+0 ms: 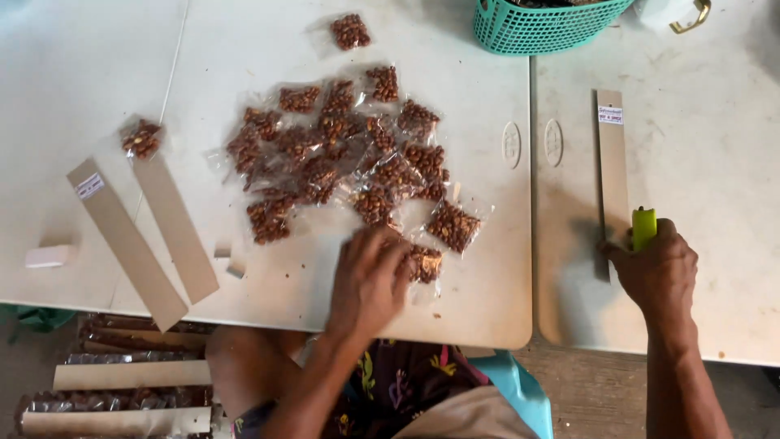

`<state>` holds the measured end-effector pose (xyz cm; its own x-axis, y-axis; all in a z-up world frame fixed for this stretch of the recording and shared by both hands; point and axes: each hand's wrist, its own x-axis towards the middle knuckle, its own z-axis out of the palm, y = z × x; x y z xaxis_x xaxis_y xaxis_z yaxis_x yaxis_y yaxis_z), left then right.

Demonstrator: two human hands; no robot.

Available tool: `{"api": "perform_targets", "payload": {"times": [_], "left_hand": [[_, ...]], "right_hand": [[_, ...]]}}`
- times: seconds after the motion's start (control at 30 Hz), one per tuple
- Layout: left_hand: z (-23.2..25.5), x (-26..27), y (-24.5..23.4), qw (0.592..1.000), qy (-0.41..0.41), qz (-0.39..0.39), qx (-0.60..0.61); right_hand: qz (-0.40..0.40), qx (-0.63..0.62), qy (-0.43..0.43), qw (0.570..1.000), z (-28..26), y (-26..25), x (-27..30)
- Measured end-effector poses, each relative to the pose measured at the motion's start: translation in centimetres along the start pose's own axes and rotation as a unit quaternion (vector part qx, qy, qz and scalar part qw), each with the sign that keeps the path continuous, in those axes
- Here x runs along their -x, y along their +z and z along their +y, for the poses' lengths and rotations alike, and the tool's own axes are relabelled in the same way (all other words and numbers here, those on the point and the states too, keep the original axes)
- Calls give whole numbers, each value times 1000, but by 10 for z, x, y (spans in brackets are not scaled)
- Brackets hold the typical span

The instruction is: Stapling small plastic bags of nuts onto cardboard display strips using a manual stapler.

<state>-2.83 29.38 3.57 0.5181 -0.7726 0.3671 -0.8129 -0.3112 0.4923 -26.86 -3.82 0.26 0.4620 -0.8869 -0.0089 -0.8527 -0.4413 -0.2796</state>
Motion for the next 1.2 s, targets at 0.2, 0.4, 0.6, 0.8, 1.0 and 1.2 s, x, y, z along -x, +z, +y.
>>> {"api": "perform_targets", "payload": {"times": [0.2, 0.4, 0.6, 0.8, 1.0, 1.2], "left_hand": [[19, 86, 20, 994, 38, -94, -47], [14, 109, 29, 986, 160, -9, -37], [51, 87, 3, 967, 59, 43, 244], [75, 34, 17, 886, -123, -51, 443], [65, 24, 45, 851, -210, 43, 480], [67, 34, 40, 865, -244, 51, 435]], "right_hand": [[40, 28, -63, 997, 57, 15, 25], [-71, -60, 79, 993, 54, -28, 50], [-104, -417, 117, 895, 43, -36, 89], [-57, -632, 11, 773, -65, 8, 96], [-119, -702, -43, 701, -140, 21, 106], [-171, -661, -80, 726, -130, 30, 99]]}}
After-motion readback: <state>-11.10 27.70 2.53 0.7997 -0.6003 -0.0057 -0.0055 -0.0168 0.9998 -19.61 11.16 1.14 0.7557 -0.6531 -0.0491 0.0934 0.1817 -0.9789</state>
